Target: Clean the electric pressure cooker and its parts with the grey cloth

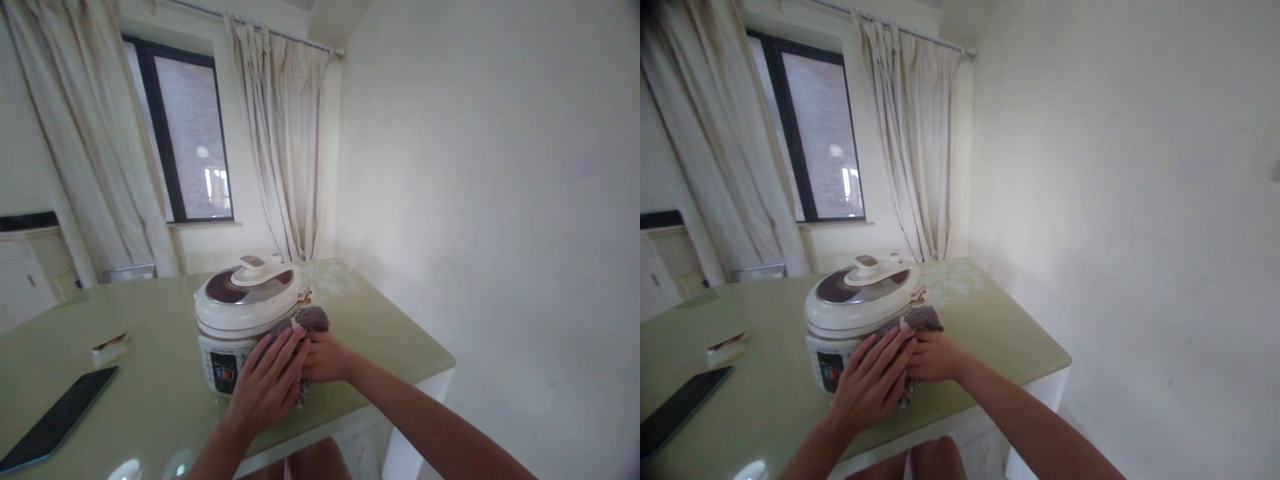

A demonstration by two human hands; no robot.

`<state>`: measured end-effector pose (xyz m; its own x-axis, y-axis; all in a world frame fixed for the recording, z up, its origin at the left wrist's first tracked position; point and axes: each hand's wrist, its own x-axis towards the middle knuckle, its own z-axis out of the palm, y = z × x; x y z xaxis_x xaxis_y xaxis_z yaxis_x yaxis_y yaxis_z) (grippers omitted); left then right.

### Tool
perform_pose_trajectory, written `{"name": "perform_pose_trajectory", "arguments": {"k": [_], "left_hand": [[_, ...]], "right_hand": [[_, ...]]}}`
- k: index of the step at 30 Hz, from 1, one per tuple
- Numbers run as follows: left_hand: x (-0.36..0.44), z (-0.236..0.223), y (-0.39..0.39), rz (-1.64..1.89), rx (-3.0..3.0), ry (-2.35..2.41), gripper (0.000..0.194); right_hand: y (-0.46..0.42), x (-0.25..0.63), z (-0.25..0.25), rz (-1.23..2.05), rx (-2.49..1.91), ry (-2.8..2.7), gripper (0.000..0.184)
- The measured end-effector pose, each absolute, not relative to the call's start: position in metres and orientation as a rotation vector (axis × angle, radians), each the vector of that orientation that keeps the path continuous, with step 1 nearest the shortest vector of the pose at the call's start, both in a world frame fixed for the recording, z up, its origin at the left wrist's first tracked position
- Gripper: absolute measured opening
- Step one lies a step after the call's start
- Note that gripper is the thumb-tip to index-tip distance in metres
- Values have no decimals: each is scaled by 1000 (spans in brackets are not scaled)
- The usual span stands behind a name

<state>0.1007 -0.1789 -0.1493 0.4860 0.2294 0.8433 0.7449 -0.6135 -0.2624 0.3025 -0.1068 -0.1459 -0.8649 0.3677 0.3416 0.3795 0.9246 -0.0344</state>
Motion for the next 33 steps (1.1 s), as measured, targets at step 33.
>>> {"name": "perform_pose_trajectory", "arguments": {"k": [33], "left_hand": [[-58,8,-45,-1298,-2306,-2071,61]], "right_hand": [[-26,187,14,151,-934,-2285,42]]}}
